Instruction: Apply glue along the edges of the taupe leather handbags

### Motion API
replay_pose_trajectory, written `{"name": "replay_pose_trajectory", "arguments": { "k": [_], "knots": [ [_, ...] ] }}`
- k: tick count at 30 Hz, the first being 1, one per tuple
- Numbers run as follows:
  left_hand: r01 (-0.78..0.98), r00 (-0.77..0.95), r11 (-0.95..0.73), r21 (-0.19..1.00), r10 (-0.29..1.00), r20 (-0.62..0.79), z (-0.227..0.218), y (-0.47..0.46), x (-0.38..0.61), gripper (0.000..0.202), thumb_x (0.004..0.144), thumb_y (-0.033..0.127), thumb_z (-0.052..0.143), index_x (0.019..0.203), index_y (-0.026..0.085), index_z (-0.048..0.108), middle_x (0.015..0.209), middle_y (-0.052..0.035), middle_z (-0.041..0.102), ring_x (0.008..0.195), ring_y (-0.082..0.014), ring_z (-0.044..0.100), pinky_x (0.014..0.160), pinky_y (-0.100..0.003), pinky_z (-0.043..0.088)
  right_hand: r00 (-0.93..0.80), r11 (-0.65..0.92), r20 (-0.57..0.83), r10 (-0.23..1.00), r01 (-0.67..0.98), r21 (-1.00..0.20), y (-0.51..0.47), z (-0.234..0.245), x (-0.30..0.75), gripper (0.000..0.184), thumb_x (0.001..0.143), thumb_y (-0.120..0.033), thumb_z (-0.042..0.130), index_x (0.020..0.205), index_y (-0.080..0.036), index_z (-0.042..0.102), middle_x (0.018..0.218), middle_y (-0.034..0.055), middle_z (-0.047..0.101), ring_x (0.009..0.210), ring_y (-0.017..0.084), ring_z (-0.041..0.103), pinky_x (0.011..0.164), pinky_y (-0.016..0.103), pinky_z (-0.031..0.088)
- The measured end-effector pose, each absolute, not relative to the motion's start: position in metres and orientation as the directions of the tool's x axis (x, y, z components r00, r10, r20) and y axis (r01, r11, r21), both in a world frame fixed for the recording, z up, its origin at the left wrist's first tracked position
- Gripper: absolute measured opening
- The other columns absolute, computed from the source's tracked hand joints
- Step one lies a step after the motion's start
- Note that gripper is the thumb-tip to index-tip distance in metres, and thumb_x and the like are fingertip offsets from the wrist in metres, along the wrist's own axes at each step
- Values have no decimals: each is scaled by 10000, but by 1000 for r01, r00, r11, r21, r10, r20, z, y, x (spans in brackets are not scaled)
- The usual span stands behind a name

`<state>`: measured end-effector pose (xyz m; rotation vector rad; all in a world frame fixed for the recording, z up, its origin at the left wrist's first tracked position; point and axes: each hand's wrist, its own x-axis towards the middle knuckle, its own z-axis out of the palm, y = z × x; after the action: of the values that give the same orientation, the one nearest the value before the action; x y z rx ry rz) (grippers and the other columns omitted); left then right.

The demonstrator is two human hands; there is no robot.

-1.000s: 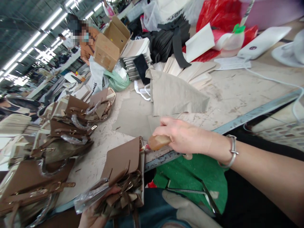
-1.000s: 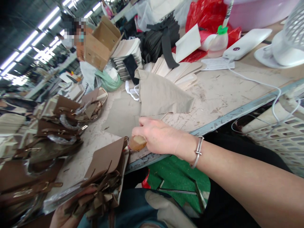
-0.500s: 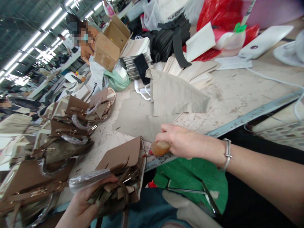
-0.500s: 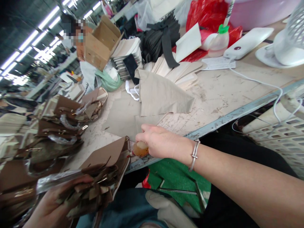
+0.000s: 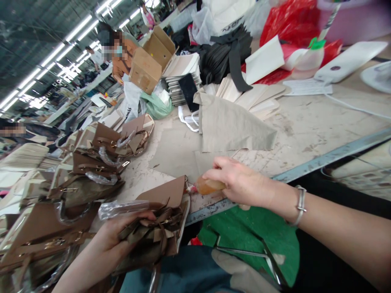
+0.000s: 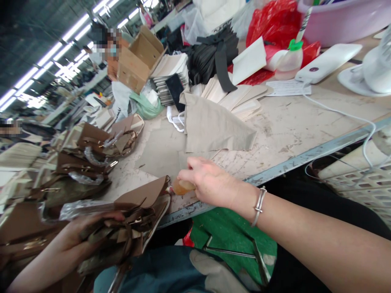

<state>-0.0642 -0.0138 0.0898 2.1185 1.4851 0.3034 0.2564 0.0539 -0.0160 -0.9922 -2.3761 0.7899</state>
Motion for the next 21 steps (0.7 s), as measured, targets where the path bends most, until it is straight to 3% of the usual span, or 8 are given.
{"name": "replay_pose_trajectory", "arguments": {
  "k": [4,8,11,15,21],
  "knots": [
    [833,309,-142,535,921,-237,94,-8,-64,276,749,352,640,943,234,797,951,-55,769,862,-259,733,834,-305,572,-686,565,127,717,465,-682,52,-18,255,466,701,66,505,1026,-221,676,914,17,456,799,143,503,690,233,381],
    [823,263,-60,565,922,-286,94,-4,-65,282,720,340,671,940,220,801,950,-71,766,873,-266,727,868,-328,559,-647,572,149,748,515,-638,55,-25,253,480,720,36,521,1089,-233,670,933,26,459,814,160,494,709,257,379],
    [807,315,-128,577,919,-238,92,-2,-66,260,722,303,682,940,234,805,957,-85,765,874,-273,728,871,-331,561,-621,560,163,767,523,-643,57,-25,255,441,750,9,533,1095,-228,671,948,31,457,818,162,490,726,264,385],
    [804,379,-210,557,902,-207,90,-1,-68,284,759,227,643,1000,250,791,1005,-82,759,878,-270,731,872,-324,565,-659,537,139,739,453,-712,55,-22,256,534,708,58,508,1112,-256,659,951,17,458,825,144,503,718,234,390],
    [806,369,-193,559,903,-220,91,-3,-64,275,794,248,612,1011,275,778,1067,-63,748,973,-268,711,890,-326,560,-620,554,166,767,509,-659,57,-26,251,499,715,37,531,1111,-233,670,951,35,491,850,171,533,761,263,422]
  ]
}}
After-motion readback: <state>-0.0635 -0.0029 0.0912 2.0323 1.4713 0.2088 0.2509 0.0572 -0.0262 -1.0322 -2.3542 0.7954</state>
